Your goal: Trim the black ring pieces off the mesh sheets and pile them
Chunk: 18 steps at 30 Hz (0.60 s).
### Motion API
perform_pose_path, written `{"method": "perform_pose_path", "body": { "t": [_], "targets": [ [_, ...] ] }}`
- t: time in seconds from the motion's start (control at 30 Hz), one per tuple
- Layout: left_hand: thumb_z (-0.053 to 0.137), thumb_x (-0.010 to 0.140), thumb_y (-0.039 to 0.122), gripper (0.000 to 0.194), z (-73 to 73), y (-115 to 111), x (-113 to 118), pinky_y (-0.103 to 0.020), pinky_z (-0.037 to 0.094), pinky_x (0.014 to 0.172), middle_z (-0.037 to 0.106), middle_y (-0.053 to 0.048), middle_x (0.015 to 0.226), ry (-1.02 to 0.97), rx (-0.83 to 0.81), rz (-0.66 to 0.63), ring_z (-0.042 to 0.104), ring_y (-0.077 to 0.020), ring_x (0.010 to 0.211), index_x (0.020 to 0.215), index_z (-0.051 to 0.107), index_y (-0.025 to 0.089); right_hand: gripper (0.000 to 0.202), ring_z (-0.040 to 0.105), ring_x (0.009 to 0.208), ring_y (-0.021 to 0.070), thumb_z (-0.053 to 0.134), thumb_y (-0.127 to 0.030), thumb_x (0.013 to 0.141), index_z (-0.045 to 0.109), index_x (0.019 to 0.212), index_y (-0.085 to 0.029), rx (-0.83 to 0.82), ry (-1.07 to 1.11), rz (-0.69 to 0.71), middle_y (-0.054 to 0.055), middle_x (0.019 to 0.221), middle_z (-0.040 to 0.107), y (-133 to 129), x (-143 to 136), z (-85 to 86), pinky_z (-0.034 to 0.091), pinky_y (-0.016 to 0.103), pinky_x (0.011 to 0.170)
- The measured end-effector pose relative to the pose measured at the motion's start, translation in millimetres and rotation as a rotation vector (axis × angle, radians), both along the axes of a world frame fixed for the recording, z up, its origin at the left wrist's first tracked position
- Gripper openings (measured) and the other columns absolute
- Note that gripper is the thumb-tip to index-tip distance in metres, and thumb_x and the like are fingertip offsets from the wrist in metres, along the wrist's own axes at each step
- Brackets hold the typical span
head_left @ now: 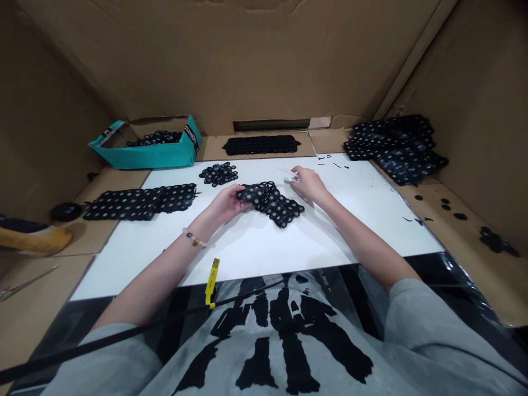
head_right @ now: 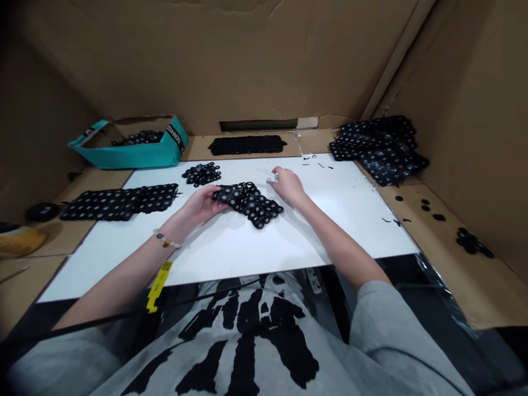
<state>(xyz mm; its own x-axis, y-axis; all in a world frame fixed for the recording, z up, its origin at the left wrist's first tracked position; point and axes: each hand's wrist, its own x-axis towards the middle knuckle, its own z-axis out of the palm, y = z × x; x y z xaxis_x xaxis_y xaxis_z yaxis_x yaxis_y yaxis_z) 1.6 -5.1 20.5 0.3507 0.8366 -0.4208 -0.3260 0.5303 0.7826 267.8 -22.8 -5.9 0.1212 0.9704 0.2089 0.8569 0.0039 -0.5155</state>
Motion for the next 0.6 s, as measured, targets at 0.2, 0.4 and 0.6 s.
{"method": "perform_pose_path", "body": {
  "t": [0.2, 0.4, 0.6],
  "targets": [
    [0.057, 0.073, -0.003, 0.017, 2.7, -1.1, 0.8, -0.024, 0.056, 0.068, 0.068, -0.004, 0.076, -0.019, 0.029, 0.009, 0.064, -0.0125, 0.068, 0.073, 0.059, 0.014, 0.045, 0.048, 0.125, 0.0368, 0.056, -0.023, 0.087, 0.06, 0.131, -0.011, 0.092, -0.135, 0.102, 0.021, 0.134, 0.059, -3.4, -10.5, -0.5, 0.039, 0.051, 0.106],
    [0.059, 0.072, 0.001, 0.019, 4.1, 1.0, -2.4, -0.021, 0.049, 0.052, 0.065, -0.001, 0.069, -0.012, 0.049, -0.041, 0.059, -0.0116, 0.057, 0.085, 0.064, 0.015, 0.028, 0.062, 0.09, 0.0217, 0.064, -0.041, 0.084, 0.068, 0.096, -0.015, -0.026, 0.244, 0.456, 0.008, 0.093, 0.071, -9.5, -38.6, 1.8, 0.047, 0.035, 0.086],
    [0.069, 0.077, 0.018, 0.008, 12.4, 4.3, -8.5, -0.024, 0.051, 0.056, 0.066, -0.002, 0.068, 0.081, 0.101, -0.037, 0.06, -0.0128, 0.06, 0.072, 0.064, 0.015, 0.028, 0.06, 0.071, 0.0163, 0.064, -0.046, 0.081, 0.058, 0.09, -0.02, -0.113, 0.765, 0.435, -0.002, 0.075, 0.065, -14.0, -46.7, 3.2, 0.046, 0.028, 0.069]
  ]
}}
